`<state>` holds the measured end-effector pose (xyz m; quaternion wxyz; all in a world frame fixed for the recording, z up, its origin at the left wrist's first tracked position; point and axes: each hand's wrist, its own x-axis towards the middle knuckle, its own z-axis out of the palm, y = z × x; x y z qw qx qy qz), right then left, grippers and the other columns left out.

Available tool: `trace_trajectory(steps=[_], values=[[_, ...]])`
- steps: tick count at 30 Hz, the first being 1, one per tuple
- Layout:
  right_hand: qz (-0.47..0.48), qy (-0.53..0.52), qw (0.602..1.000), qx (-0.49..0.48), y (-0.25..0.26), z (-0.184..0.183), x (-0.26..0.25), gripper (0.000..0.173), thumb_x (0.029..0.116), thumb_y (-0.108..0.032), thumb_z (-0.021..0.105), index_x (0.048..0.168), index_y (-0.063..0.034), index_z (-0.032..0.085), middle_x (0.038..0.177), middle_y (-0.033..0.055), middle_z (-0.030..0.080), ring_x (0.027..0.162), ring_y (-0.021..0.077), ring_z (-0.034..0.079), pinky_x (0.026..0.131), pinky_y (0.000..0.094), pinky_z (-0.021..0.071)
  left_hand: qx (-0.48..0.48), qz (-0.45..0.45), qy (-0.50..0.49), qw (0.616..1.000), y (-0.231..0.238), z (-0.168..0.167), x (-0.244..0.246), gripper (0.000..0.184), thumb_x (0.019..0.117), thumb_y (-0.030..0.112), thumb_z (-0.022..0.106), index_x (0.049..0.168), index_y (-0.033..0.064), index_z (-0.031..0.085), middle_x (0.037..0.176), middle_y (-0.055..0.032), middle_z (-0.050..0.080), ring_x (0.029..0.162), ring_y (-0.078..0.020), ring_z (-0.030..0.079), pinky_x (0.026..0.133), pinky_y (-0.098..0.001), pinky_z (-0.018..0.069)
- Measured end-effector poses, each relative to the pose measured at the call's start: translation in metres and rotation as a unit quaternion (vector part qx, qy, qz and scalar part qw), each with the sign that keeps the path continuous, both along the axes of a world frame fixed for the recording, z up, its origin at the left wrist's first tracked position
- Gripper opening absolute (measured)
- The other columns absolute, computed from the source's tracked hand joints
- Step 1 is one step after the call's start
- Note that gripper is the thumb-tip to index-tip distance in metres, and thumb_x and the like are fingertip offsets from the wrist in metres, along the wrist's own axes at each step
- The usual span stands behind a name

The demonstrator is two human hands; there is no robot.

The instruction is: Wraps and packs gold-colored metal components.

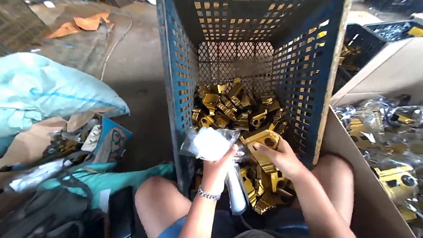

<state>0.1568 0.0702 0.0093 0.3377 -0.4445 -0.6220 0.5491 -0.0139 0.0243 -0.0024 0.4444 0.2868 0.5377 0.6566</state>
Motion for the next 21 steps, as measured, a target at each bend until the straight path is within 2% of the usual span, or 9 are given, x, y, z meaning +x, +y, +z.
trace_trajectory(steps=[3,6,8,10,12,13,15,18,21], values=[[0.015,-0.067,0.993,0.094,-0.010,-0.001,-0.004,0.059,0.0938,-0.026,0.072,0.137,0.0103,0.052,0.116,0.0161,0.070,0.106,0.0103,0.068,0.096,0.0273,0.0550,0.029,0.016,0.039,0.999,0.003,0.000,-0.002,0.045,0.0836,-0.002,0.076,0.123,-0.0091,0.054,0.103,-0.0081,0.069,0.097,-0.0064,0.067,0.089,-0.0239,0.0566],[-0.003,0.111,0.993,-0.028,-0.010,0.011,0.009,0.047,0.0935,-0.013,0.065,0.136,0.0038,0.052,0.113,0.0109,0.071,0.093,0.0164,0.073,0.084,0.0343,0.0635,0.038,0.015,0.125,0.991,0.004,-0.002,-0.018,0.055,0.0822,0.003,0.079,0.128,-0.0118,0.051,0.109,-0.0095,0.068,0.101,-0.0040,0.066,0.092,-0.0216,0.0551],[0.056,0.145,0.983,-0.094,-0.005,0.013,0.017,0.049,0.0937,-0.013,0.062,0.140,0.0007,0.051,0.112,0.0095,0.071,0.085,0.0200,0.073,0.076,0.0381,0.0650,0.027,0.001,0.127,0.992,0.000,0.000,-0.018,0.056,0.0817,0.003,0.080,0.128,-0.0111,0.052,0.110,-0.0092,0.068,0.102,-0.0039,0.066,0.092,-0.0211,0.0550],[0.073,0.075,0.992,-0.076,-0.006,0.009,0.009,0.043,0.0945,-0.014,0.066,0.133,0.0015,0.054,0.108,0.0077,0.071,0.086,0.0148,0.073,0.078,0.0329,0.0641,0.017,-0.014,0.083,0.996,-0.005,0.005,-0.008,0.054,0.0806,0.000,0.079,0.126,-0.0100,0.051,0.108,-0.0084,0.068,0.101,-0.0051,0.066,0.091,-0.0218,0.0558],[0.032,-0.062,0.996,0.052,-0.009,-0.004,-0.006,0.047,0.0940,-0.020,0.069,0.131,0.0063,0.057,0.115,0.0127,0.070,0.100,0.0135,0.070,0.090,0.0301,0.0580,0.017,-0.003,0.059,0.998,-0.005,0.005,-0.001,0.055,0.0806,-0.002,0.078,0.127,-0.0109,0.050,0.107,-0.0093,0.067,0.100,-0.0056,0.066,0.090,-0.0217,0.0557],[0.032,-0.151,0.981,0.119,-0.009,-0.008,-0.012,0.049,0.0937,-0.021,0.070,0.130,0.0091,0.058,0.123,0.0206,0.067,0.107,0.0237,0.069,0.096,0.0391,0.0558,0.023,0.009,0.054,0.998,-0.003,0.004,0.000,0.056,0.0804,-0.003,0.077,0.128,-0.0112,0.049,0.107,-0.0097,0.067,0.100,-0.0054,0.066,0.090,-0.0213,0.0558],[0.105,-0.313,0.935,0.127,-0.014,-0.010,-0.024,0.052,0.0973,-0.024,0.065,0.138,0.0063,0.054,0.143,0.0281,0.054,0.116,0.0397,0.065,0.098,0.0539,0.0529,0.022,0.024,0.072,0.997,-0.003,-0.002,0.001,0.056,0.0813,-0.003,0.078,0.129,-0.0129,0.049,0.109,-0.0122,0.067,0.101,-0.0063,0.066,0.090,-0.0222,0.0553],[0.161,-0.378,0.909,0.070,-0.016,-0.018,-0.033,0.057,0.1020,-0.027,0.059,0.147,0.0042,0.042,0.150,0.0270,0.046,0.114,0.0405,0.065,0.097,0.0545,0.0522,0.041,-0.006,0.246,0.968,-0.014,-0.020,0.004,0.050,0.0833,0.008,0.078,0.121,-0.0171,0.057,0.108,-0.0185,0.069,0.102,-0.0105,0.067,0.093,-0.0257,0.0543],[0.128,-0.289,0.948,0.038,-0.008,-0.028,-0.032,0.068,0.0969,-0.021,0.065,0.152,0.0067,0.037,0.155,0.0305,0.038,0.138,0.0393,0.049,0.116,0.0488,0.0382,0.150,-0.020,0.467,0.871,-0.020,-0.038,0.007,0.037,0.0846,0.024,0.073,0.103,-0.0083,0.072,0.098,-0.0179,0.075,0.097,-0.0207,0.073,0.090,-0.0378,0.0588]])
